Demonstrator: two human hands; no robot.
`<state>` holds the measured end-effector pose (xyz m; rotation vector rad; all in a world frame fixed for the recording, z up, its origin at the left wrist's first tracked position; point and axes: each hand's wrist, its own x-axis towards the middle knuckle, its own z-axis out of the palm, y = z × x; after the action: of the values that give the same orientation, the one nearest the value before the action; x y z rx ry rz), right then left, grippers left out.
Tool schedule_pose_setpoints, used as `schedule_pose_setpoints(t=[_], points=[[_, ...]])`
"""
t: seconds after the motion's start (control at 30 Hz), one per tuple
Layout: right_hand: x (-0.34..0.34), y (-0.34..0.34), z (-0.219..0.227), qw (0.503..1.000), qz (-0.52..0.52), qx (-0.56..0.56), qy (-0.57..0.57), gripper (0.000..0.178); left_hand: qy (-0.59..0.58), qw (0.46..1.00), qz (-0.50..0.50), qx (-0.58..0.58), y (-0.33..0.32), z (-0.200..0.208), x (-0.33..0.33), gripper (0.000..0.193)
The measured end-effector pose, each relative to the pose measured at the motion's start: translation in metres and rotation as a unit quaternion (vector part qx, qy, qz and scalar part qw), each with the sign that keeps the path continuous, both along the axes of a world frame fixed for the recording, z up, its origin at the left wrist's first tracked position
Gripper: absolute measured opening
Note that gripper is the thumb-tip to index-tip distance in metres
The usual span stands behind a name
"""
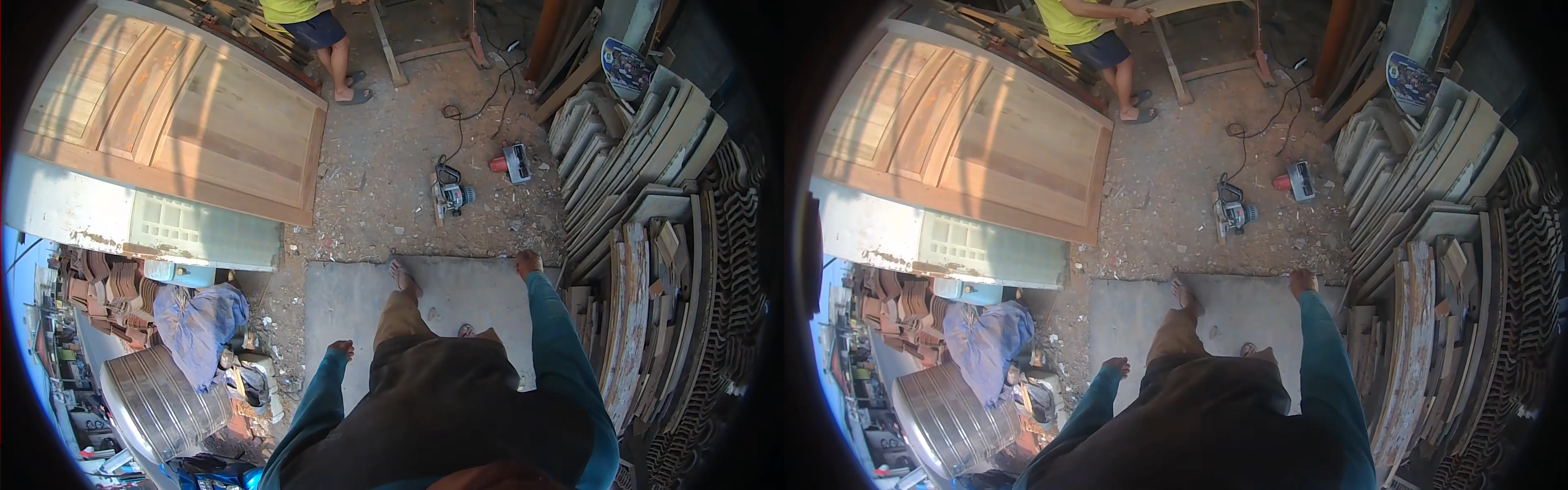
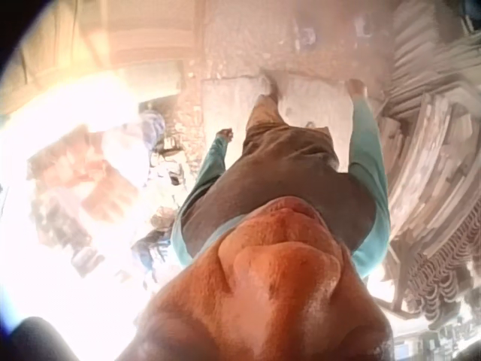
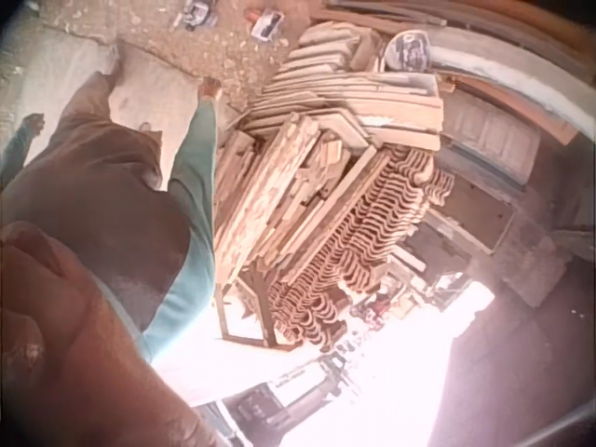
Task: The person handles and aligns wooden boards to assemble a large frame, lifting one board to fit it into a slot.
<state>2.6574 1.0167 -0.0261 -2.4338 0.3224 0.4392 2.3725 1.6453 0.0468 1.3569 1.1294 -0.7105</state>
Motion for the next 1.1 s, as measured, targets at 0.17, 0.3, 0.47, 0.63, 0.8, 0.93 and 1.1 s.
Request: schedule_pose_setpoints(t=[0.17, 0.3, 0.47, 0.63, 0.8, 0.93, 1.1], points=[[0.107, 0.068, -0.010, 0.999, 0.008, -0.048, 0.020, 0.037, 0.039, 0.997, 0.066, 0.001, 0.062, -0.010, 0.060, 0.021], [0.119, 0.123, -0.005, 0.982, -0.102, 0.004, 0.161, 0.040, 0.036, 0.997, 0.057, 0.031, 0.089, 0.022, 0.180, 0.020], [0.123, 0.168, 0.018, 0.956, -0.203, 0.078, 0.196, 0.040, -0.014, 0.996, -0.029, 0.087, 0.158, 0.001, 0.383, 0.025], [0.158, 0.170, -0.009, 0.902, -0.322, 0.113, 0.264, 0.039, -0.169, 0.985, -0.037, 0.002, 0.183, -0.008, 0.637, 0.008], [0.252, 0.105, -0.112, 0.934, -0.264, -0.060, 0.235, 0.047, -0.229, 0.973, -0.009, -0.012, 0.126, 0.045, 0.860, 0.037], [0.504, 0.200, -0.106, 0.878, -0.353, 0.231, 0.227, 0.045, -0.214, 0.976, 0.039, -0.024, 0.124, 0.088, 1.002, 0.041], [0.836, 0.216, 0.050, 0.955, -0.141, 0.245, 0.088, 0.027, -0.243, 0.951, 0.138, -0.131, 0.113, 0.086, 1.155, 0.053]])
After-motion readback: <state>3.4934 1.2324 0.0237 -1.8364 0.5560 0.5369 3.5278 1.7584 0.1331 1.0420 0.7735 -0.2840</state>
